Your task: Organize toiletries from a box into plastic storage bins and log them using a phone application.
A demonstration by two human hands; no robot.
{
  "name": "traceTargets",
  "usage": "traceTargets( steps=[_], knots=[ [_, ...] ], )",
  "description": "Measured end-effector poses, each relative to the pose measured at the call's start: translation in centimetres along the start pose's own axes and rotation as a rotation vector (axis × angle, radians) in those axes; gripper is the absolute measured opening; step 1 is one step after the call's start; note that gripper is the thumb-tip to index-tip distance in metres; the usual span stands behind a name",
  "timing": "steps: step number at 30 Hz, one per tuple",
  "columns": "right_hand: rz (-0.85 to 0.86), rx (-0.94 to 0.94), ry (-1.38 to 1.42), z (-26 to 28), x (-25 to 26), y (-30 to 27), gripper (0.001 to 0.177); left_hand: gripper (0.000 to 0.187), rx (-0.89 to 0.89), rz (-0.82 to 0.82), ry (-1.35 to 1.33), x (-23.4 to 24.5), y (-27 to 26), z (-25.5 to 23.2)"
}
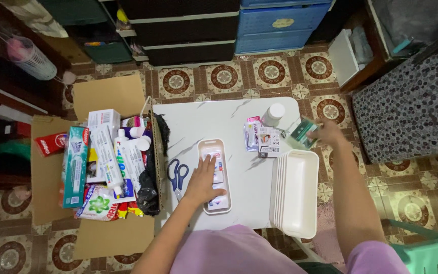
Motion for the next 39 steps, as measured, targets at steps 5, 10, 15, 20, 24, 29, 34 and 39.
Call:
traceTargets(
  steps=[5,10,15,20,24,29,34,39],
  knots=[
    [-0.066,0.184,-0.120,7.9,2.7,-5.0,0.064,0.125,-0.021,-0.011,0.002,0.0,0.1,0.1],
    [0.040,0.406,-0.177,16.1,-4.3,-12.1,0.072,0.125,-0.019,-0.013,0.021,-0.5,0.4,0.4],
    [0.214,0.597,-0.217,16.3,-16.5,-9.5,0.063,0.127,-0.025,-0.028,-0.002,-0.8,0.4,0.6],
    [0.307,0.807,-0.120,16.8,-23.0,-10.5,0.050,0.128,-0.021,-0.046,-0.020,-1.3,0.6,1.0],
    [0.301,0.839,-0.171,16.3,-25.5,-10.6,0.049,0.127,-0.030,-0.065,-0.043,-0.7,0.1,1.0],
    [0.218,0.815,-0.400,16.0,-25.6,-13.1,0.047,0.128,-0.042,-0.085,-0.031,-0.8,0.3,0.9],
    [0.149,0.908,-0.508,16.1,-26.8,-13.8,0.040,0.129,-0.017,-0.046,0.014,-0.4,0.1,0.5],
    [0.039,1.060,-0.613,15.9,-28.8,-14.1,0.031,0.123,-0.018,-0.035,0.049,-1.4,0.7,0.9]
  ],
)
Point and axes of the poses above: each hand's wrist, its own y-axis towards the middle knuckle, its own x-axis out of the back of the hand, z = x × y, the point moved 10 cm from there along y, towards the middle knuckle, and after that the axes turned 6 degrees about y, right-handed, at the moved point
